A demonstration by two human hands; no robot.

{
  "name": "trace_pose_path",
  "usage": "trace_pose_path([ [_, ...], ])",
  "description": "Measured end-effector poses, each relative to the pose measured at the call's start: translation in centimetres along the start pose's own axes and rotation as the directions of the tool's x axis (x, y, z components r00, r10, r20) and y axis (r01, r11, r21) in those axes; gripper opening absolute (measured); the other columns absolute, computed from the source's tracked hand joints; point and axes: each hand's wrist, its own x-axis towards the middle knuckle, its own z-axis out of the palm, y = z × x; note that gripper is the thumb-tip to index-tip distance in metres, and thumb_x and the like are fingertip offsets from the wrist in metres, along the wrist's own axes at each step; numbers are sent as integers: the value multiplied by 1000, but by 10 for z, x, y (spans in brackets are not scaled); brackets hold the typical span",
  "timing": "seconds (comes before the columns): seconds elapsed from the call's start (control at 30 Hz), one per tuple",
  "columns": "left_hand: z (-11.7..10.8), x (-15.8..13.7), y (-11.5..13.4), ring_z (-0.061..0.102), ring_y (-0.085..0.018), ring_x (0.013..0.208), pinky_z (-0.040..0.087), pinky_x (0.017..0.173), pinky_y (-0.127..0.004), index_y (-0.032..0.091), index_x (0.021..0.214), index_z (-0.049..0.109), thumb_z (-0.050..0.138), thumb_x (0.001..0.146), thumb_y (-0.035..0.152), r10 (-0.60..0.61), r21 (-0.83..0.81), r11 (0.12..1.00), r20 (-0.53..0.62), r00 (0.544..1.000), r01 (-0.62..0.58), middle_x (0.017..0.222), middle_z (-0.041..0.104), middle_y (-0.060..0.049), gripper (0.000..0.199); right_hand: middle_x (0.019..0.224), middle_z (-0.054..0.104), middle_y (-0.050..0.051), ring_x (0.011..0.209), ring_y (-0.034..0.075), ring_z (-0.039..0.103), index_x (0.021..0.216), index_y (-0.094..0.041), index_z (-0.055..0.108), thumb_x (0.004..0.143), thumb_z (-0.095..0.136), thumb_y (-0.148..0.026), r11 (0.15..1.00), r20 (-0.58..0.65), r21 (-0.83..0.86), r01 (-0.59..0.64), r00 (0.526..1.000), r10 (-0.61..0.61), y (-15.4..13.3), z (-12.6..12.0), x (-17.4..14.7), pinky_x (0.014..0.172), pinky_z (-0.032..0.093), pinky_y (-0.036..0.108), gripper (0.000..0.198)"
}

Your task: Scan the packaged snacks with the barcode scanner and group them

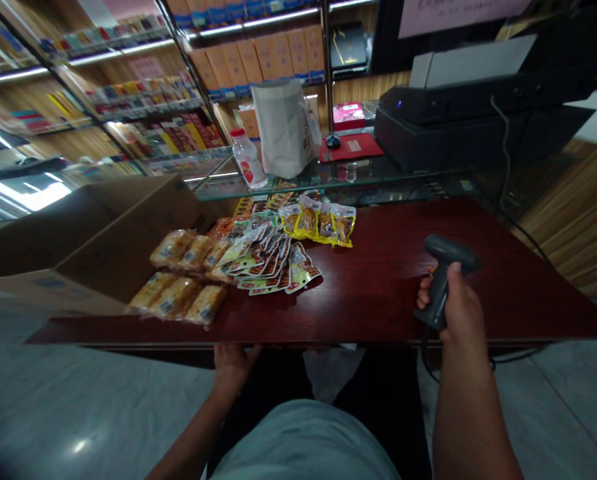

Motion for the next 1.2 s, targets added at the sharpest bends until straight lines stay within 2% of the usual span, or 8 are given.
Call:
trace_pose_path([
  [0.1,5,16,16,47,-40,133,34,110,-51,11,123,66,63,82,43,-82,149,988,225,971,49,136,59,-23,52,60,62,-2,40,10,50,85,-16,67,71,72,-69,1000,1,-1,-13,1000,13,0,-1,1,35,42,22,55],
  [0.27,-5,19,25,50,-40,130,37,105,-51,14,136,59,51,90,42,-157,269,961,324,933,68,142,55,-21,55,61,62,-1,41,9,49,84,-18,66,76,68,-67,1000,8,9,29,1000,-29,-1,-3,2,36,41,22,50],
  [0.43,-15,-5,16,52,-42,120,41,97,-47,-1,132,54,55,83,54,-162,315,945,228,960,84,131,56,-29,73,62,61,-1,42,10,48,81,-20,68,84,62,-64,1000,-8,-27,15,1000,-15,-3,-3,3,36,40,24,44],
  [0.57,-18,-13,18,51,-41,120,41,97,-46,-5,133,49,60,80,57,-193,305,945,228,954,119,133,53,-31,82,63,61,0,43,10,48,81,-21,69,85,62,-64,999,5,-40,14,1000,-14,-4,-3,3,37,39,24,43],
  [0.67,-18,0,27,48,-42,127,39,101,-47,0,134,53,61,81,54,-257,289,941,278,926,175,138,52,-30,77,64,61,0,44,10,49,84,-20,69,85,64,-63,999,13,-35,-1,1000,2,-4,-4,2,38,40,24,43],
  [0.83,-19,20,33,49,-42,128,37,103,-52,14,129,64,57,86,46,-200,255,961,361,911,110,137,58,-22,54,63,62,0,43,10,49,87,-17,69,82,66,-64,1000,28,-14,23,999,-23,0,-6,3,37,41,23,47],
  [1.07,-1,-4,19,52,-40,125,40,101,-47,6,128,61,61,82,45,-107,290,956,214,971,42,134,59,-24,60,60,63,-1,40,11,49,85,-16,68,76,69,-67,999,5,-18,29,1000,-29,2,-5,5,34,41,23,52],
  [1.2,4,-12,19,50,-42,126,38,103,-46,-2,127,58,62,81,46,-140,322,945,229,963,61,132,58,-29,67,59,63,0,40,10,49,85,-15,68,82,65,-63,999,-6,-22,37,999,-37,2,-5,4,34,41,22,48],
])
